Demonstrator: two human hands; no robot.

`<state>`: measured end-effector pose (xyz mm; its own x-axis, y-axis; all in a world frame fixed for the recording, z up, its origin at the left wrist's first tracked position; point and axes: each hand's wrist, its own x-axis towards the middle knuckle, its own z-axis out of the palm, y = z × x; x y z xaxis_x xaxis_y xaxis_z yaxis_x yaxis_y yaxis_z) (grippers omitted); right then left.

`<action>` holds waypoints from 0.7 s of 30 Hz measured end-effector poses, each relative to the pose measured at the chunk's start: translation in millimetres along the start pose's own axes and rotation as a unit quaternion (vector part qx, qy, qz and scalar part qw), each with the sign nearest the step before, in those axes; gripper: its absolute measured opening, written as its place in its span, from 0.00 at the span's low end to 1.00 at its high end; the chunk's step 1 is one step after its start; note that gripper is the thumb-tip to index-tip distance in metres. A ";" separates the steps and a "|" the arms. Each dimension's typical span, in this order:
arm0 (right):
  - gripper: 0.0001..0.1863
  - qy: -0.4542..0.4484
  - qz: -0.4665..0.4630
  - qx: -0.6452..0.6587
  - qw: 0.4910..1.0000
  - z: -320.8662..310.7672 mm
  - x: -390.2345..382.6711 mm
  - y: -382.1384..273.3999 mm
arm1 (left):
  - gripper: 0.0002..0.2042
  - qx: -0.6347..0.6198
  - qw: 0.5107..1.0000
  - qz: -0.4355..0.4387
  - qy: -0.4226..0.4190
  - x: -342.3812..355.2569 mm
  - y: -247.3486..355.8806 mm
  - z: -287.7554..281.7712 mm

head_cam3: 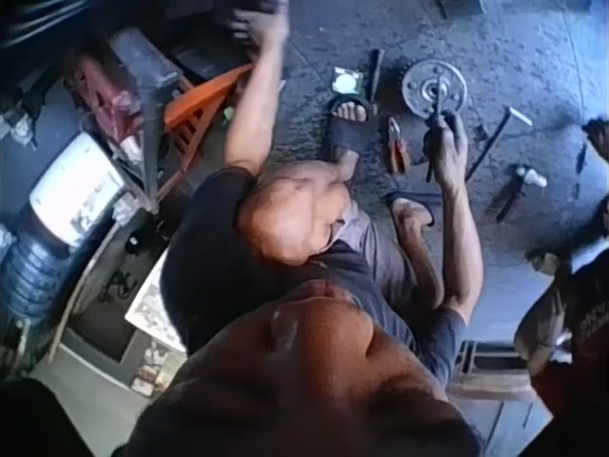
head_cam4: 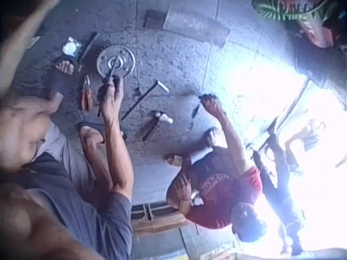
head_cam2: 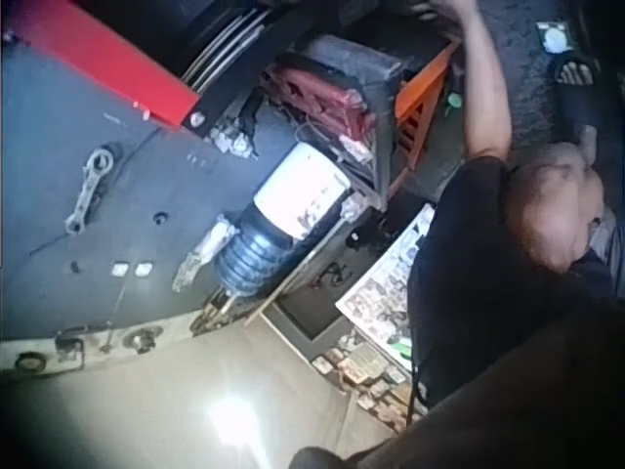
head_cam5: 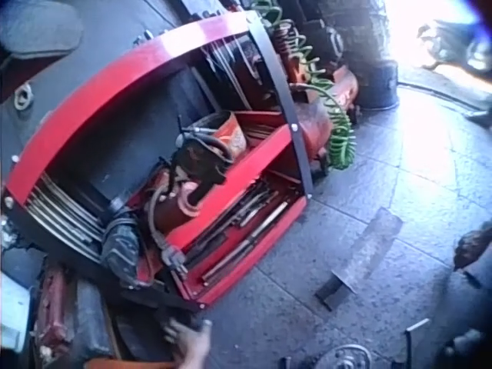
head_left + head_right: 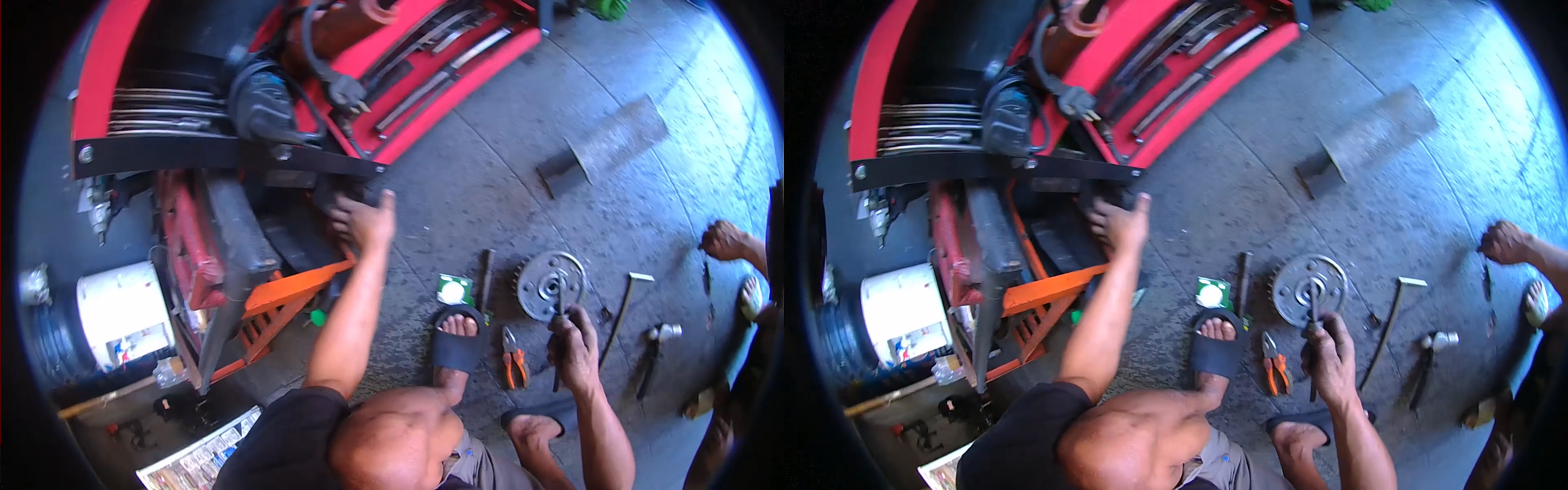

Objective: Disassembling and repairing a motorcycle clutch hub assembly using a hammer, punch, and pliers.

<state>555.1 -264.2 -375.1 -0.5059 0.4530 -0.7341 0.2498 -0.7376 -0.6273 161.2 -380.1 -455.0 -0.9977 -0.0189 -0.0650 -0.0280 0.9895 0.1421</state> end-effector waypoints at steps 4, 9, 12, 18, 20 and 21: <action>0.10 -0.009 -0.019 -0.103 0.994 -5.7 -4.8 1.9 | 0.68 -0.065 0.984 -0.159 -0.041 86.5 -59.0 19.2; 0.17 0.194 -0.099 -0.344 0.913 -78.0 -18.5 28.3 | 0.57 -0.121 0.972 -0.098 -0.177 18.3 -9.1 1.8; 0.20 0.295 -0.033 -0.426 0.855 -112.6 -27.2 52.3 | 0.54 -0.186 0.949 -0.031 -0.252 -7.7 -19.7 -23.4; 0.21 0.280 -0.022 -0.540 0.794 -142.6 -13.7 83.0 | 0.50 -0.303 0.876 0.096 -0.363 -101.8 -12.8 -84.5; 0.20 0.291 -0.013 -0.539 0.791 -160.6 -13.5 91.5 | 0.48 -0.340 0.838 0.137 -0.404 -129.6 -1.1 -93.4; 0.18 0.294 -0.011 -0.538 0.790 -165.2 -17.7 88.7 | 0.48 -0.360 0.817 0.161 -0.420 -140.9 8.3 -102.3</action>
<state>722.6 -254.9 -460.7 -0.1278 0.8468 -0.5163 0.9634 -0.0177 -0.2674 295.2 -383.9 -343.6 -0.5740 0.6301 -0.5229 -0.1037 0.5775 0.8098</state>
